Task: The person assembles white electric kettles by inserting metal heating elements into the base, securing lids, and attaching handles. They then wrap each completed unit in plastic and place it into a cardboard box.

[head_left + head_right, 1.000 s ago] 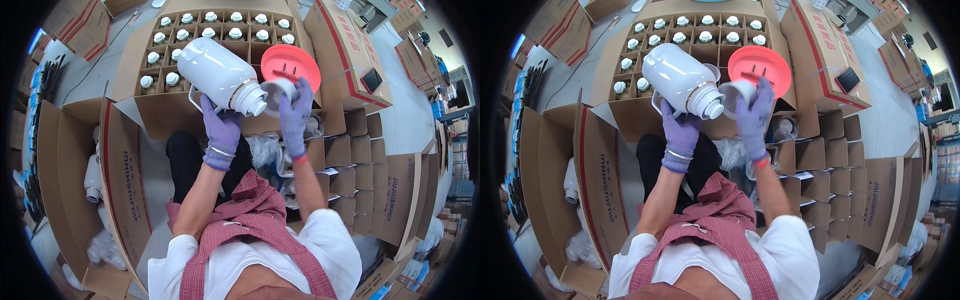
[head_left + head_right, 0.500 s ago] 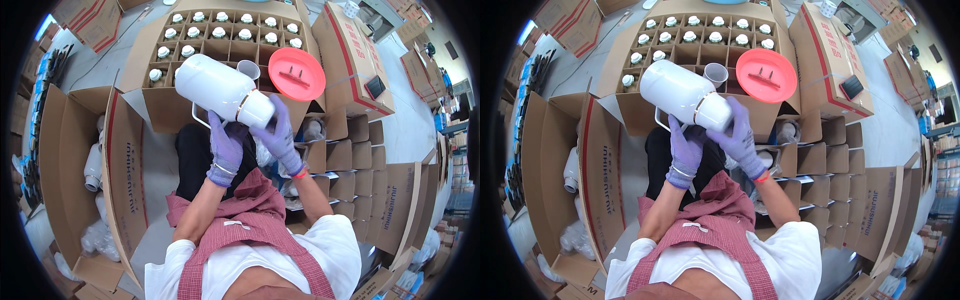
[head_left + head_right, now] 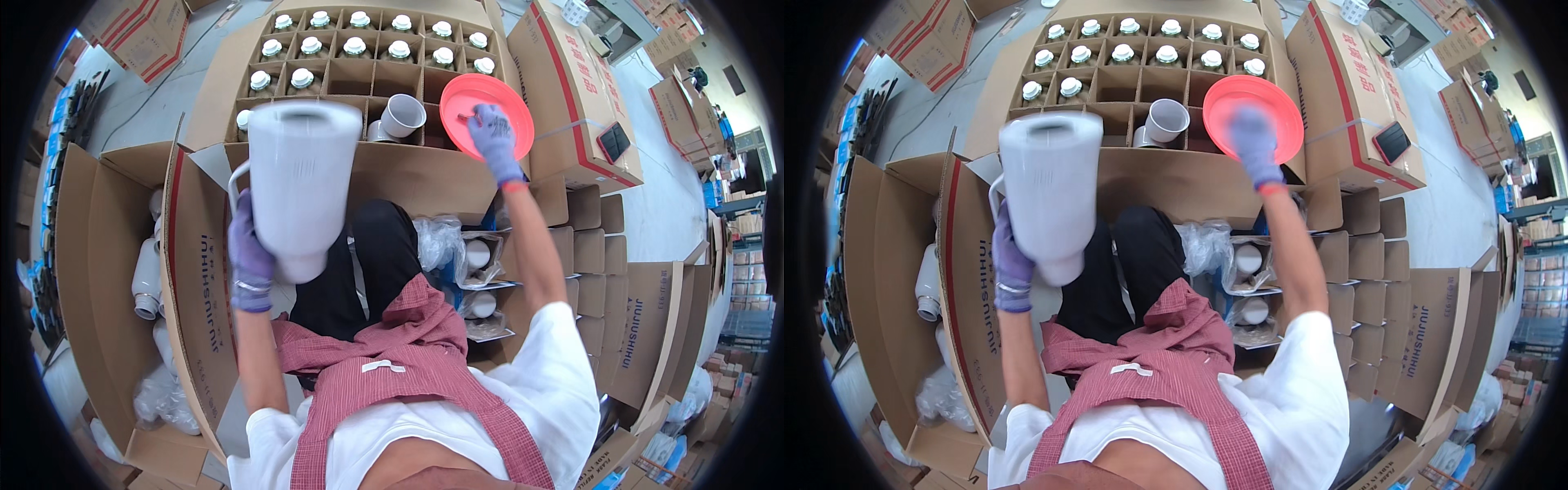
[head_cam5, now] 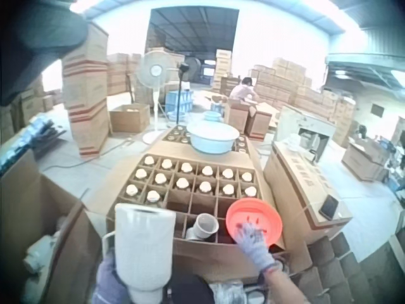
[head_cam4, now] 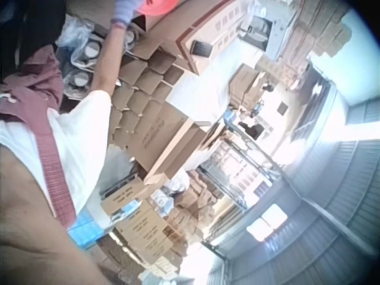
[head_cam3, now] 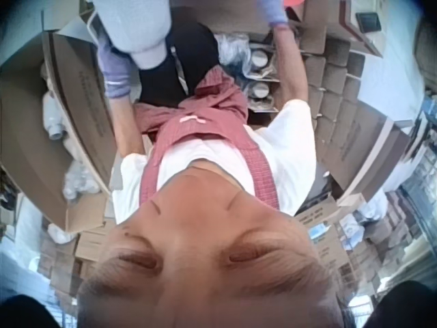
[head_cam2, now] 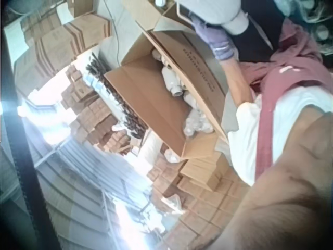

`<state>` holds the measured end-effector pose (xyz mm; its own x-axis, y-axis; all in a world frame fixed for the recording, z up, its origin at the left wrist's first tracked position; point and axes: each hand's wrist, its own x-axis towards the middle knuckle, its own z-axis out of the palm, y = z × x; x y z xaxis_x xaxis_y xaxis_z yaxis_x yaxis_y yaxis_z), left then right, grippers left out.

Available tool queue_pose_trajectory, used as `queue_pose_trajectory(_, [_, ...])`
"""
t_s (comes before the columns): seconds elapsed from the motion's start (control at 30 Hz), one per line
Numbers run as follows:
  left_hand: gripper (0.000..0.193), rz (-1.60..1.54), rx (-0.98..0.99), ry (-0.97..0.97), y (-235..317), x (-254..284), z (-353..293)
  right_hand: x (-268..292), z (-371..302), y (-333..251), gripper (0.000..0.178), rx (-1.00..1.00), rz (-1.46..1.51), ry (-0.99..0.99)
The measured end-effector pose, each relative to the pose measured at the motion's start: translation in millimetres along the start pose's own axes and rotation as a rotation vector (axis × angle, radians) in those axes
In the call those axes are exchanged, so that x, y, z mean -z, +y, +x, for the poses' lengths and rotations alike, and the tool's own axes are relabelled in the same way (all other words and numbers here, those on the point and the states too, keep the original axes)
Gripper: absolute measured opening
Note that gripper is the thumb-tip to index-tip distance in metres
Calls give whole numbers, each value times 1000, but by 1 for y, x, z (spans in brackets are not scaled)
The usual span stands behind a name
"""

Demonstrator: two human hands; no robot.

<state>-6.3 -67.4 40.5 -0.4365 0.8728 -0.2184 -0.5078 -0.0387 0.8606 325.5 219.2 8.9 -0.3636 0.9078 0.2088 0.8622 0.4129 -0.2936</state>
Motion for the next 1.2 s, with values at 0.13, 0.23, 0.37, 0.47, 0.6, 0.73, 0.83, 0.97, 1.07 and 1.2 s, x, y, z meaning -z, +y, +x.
queue_pose_trajectory(0.13, [38, 556, 113, 122, 13, 48, -21, -53, 45, 81, 31, -17, -550, -32])
queue_pose_trajectory(0.23, [35, 517, 220, 81, -10, 83, -31, -49, 58, 97, 28, -62, -54, -22])
queue_pose_trajectory(0.37, [38, 485, 406, -13, -21, 110, -25, 37, 0, -64, 28, -301, 1285, -315])
queue_pose_trajectory(0.47, [37, 459, 443, -216, -46, 128, 4, 53, -66, -142, 11, 764, 926, -364])
queue_pose_trajectory(0.6, [33, 734, 200, -573, -38, 108, 19, 63, -94, -198, 25, 1566, 101, 75])
queue_pose_trajectory(0.73, [39, 659, 497, -557, -28, 100, 30, 71, -102, -210, 20, 1739, 40, 13])
queue_pose_trajectory(0.83, [41, 695, 503, -569, -23, 94, 27, 72, -108, -211, 19, 1755, -5, -8])
queue_pose_trajectory(0.97, [41, 654, 491, -427, -18, 85, 7, 62, -114, -202, 22, 1702, -1, -12])
queue_pose_trajectory(1.07, [34, 577, 365, -310, -17, 82, -1, 54, -124, -195, 17, 1572, 144, -97])
queue_pose_trajectory(1.2, [26, 467, -30, -55, -4, 45, -41, 30, -134, -179, 22, -227, 1016, -866])
